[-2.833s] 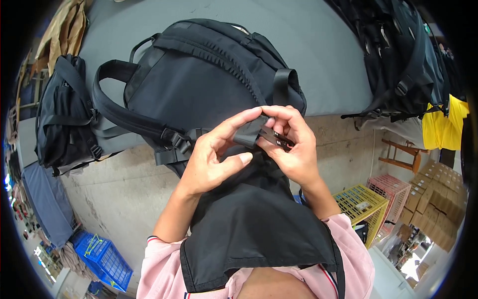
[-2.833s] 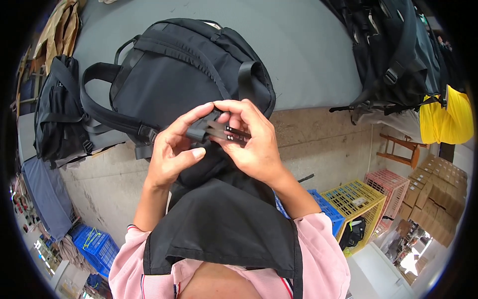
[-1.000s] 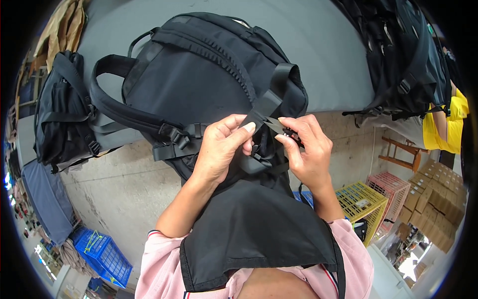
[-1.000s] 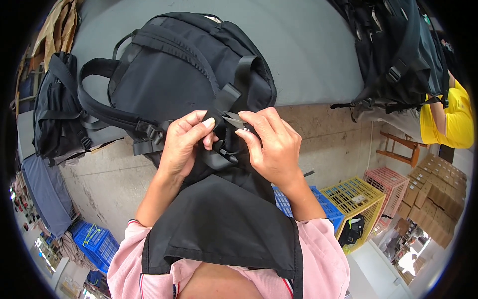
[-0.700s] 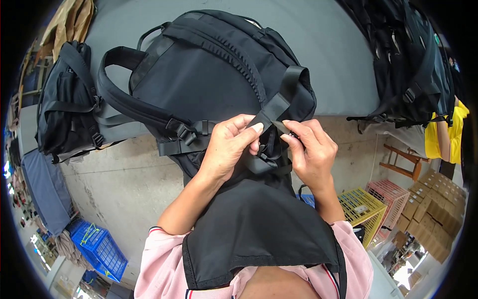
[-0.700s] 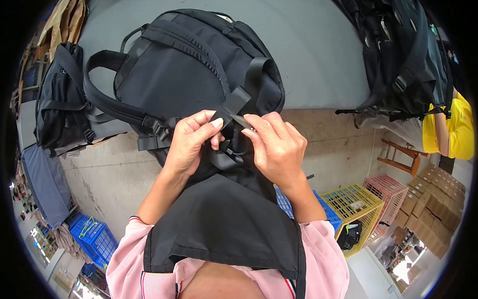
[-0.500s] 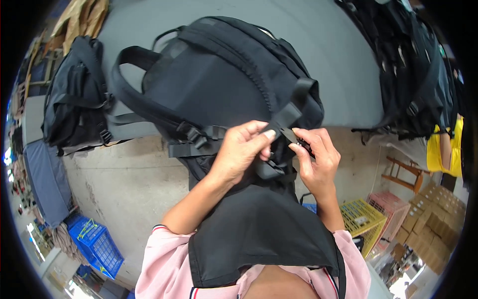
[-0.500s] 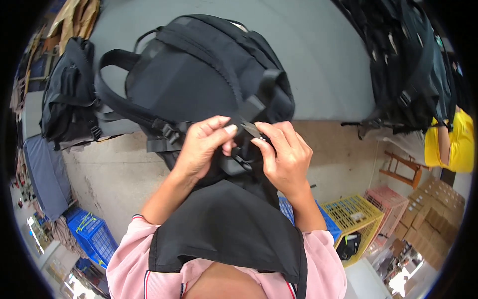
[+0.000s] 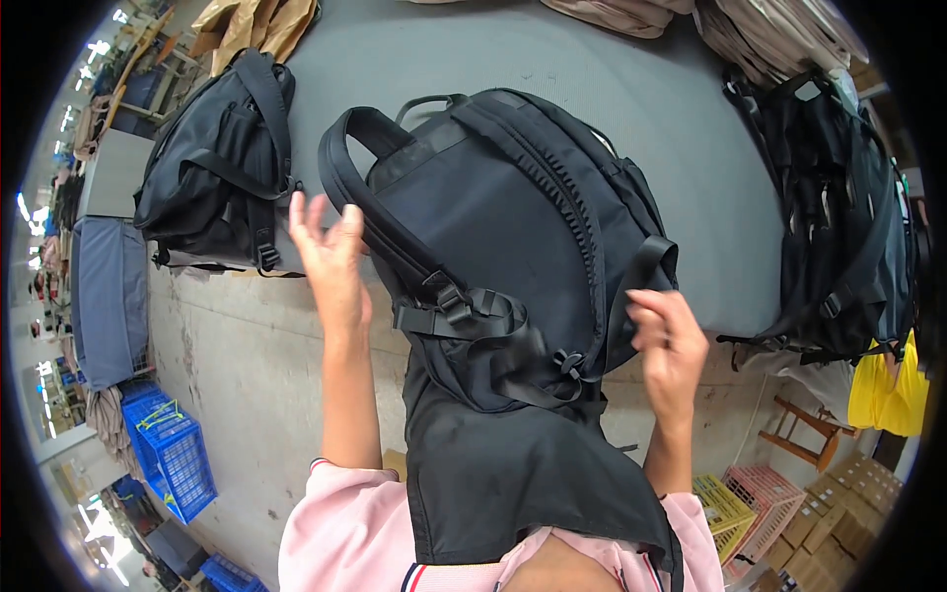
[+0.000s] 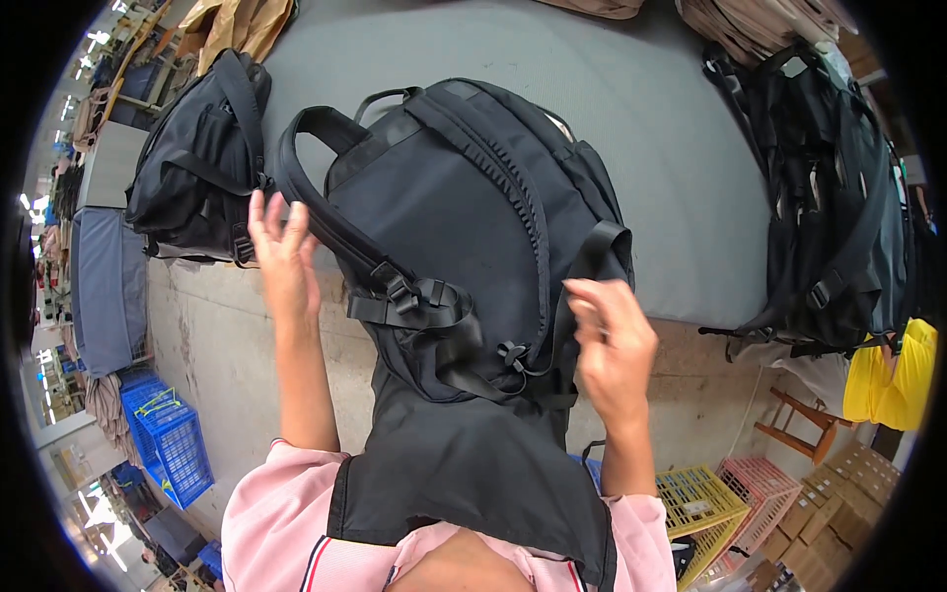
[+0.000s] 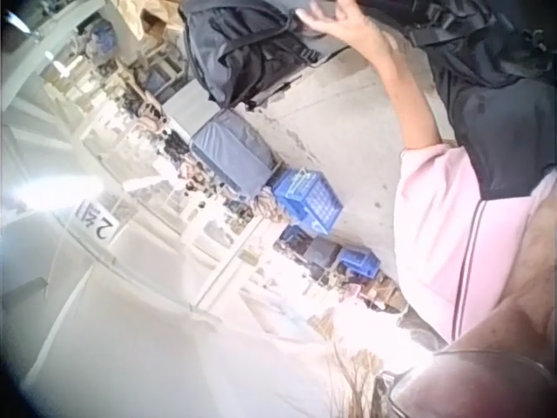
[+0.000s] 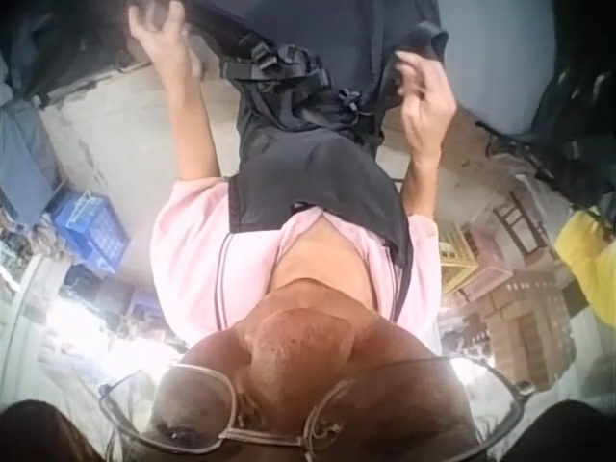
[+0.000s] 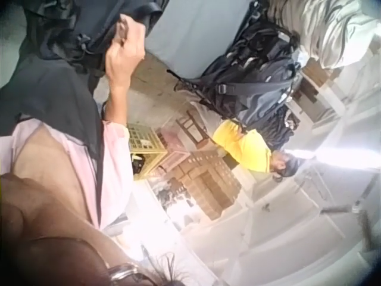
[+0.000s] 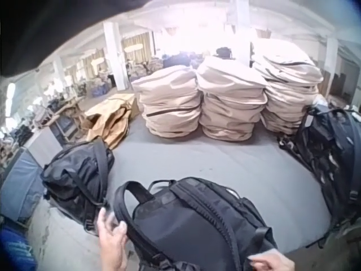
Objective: Trim excess threads and inspect components of a black backpack using small snips.
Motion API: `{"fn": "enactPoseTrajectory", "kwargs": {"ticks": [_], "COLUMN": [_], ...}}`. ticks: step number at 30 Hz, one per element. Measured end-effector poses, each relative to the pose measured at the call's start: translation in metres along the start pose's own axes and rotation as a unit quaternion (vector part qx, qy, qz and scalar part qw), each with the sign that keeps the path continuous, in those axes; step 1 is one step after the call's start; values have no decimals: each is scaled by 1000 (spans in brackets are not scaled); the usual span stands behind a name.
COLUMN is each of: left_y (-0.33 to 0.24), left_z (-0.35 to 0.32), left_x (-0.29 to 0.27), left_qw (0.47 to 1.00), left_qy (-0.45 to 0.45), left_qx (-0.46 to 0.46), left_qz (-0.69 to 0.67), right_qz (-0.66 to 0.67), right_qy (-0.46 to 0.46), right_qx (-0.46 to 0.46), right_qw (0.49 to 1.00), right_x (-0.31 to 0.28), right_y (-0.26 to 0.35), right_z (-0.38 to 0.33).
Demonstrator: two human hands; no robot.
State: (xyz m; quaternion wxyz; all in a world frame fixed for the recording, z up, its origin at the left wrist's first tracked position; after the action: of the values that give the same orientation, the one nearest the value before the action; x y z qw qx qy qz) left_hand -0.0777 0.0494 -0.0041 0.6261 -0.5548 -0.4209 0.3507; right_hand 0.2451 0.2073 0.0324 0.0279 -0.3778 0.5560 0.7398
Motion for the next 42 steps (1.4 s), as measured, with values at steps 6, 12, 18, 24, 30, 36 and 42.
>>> {"fn": "enactPoseTrajectory", "kwargs": {"ticks": [6,12,18,24,30,36,42], "left_y": [-7,-29,-27,-25,5,11,10], "left_z": [-12,3,24,42,51,51,62], "left_x": [48,29,46,50,45,44,52], "left_qw": [971,911,921,919,915,896,893], "left_qy": [144,209,171,184,140,158,146], "left_qx": [-83,-150,-155,-146,-192,-206,-202], "left_qz": [-175,-323,-313,-317,-326,-360,-375], "right_qz": [-279,248,401,424,372,347,325], "right_qy": [170,176,93,98,161,154,150], "right_qx": [-54,29,-9,-87,-24,-9,5], "right_qw": [944,952,911,896,914,925,934], "right_x": [63,21,-17,-10,21,23,26], "right_y": [-2,26,27,70,78,79,82], "right_z": [19,32,96,138,148,145,144]}}
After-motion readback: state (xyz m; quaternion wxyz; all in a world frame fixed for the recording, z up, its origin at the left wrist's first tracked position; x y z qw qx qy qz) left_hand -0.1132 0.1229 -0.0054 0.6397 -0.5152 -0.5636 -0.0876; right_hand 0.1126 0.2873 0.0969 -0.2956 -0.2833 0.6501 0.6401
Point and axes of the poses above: each hand's wrist, its own z-axis towards the middle knuckle, its own x-axis out of the palm, y = z × x, the point moved 9 cm from there along z, towards the middle knuckle, and after that the axes turned 6 degrees about -z, right-handed, at the moved point
